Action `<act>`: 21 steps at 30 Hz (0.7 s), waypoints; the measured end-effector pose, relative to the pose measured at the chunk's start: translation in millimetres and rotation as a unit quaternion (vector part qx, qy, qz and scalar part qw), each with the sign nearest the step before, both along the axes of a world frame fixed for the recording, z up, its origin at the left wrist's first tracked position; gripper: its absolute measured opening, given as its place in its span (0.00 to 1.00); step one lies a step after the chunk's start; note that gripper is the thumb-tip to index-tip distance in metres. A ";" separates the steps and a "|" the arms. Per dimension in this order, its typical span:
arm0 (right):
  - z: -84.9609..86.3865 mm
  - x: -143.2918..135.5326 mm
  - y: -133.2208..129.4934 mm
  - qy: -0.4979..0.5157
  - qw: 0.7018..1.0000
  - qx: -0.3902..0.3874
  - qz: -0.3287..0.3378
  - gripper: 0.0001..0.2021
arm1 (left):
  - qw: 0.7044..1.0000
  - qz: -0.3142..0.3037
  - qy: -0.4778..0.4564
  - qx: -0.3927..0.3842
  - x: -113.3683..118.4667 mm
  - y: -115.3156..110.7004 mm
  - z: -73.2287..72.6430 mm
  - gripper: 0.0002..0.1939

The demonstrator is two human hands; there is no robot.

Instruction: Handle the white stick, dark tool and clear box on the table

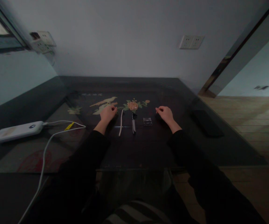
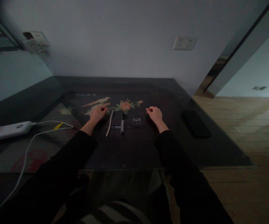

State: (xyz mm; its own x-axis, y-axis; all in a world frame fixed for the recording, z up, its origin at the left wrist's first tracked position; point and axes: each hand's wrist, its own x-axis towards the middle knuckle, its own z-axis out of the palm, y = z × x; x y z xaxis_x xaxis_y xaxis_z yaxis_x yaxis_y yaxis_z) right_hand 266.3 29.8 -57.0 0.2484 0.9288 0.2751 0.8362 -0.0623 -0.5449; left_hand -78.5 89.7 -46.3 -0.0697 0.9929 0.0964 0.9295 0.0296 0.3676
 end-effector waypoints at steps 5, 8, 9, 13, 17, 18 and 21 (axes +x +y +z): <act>0.0 0.2 0.1 -0.001 1.000 -0.006 0.002 0.18 | 1.000 -0.002 0.006 0.004 0.5 -0.6 0.8 0.20; 0.6 0.3 -0.2 -0.002 1.000 -0.005 0.003 0.18 | 1.000 0.000 0.008 0.005 0.4 -1.2 1.0 0.20; 0.8 0.3 -0.4 -0.002 1.000 -0.004 0.003 0.18 | 1.000 0.000 0.008 0.005 0.3 -1.3 1.0 0.20; 1.2 0.3 -0.8 -0.001 1.000 -0.007 0.007 0.18 | 1.000 0.000 0.008 0.005 -0.3 -0.7 0.1 0.20; -0.3 0.8 0.1 -0.004 1.000 -0.005 0.003 0.17 | 1.000 -0.002 0.006 0.007 0.0 -1.1 0.3 0.20; -0.8 0.9 0.4 -0.006 1.000 -0.003 0.003 0.17 | 1.000 -0.002 0.007 0.008 0.3 -1.6 0.8 0.20; -1.6 1.1 1.1 -0.005 1.000 -0.002 0.003 0.17 | 1.000 -0.002 0.009 0.009 1.3 -3.6 2.6 0.20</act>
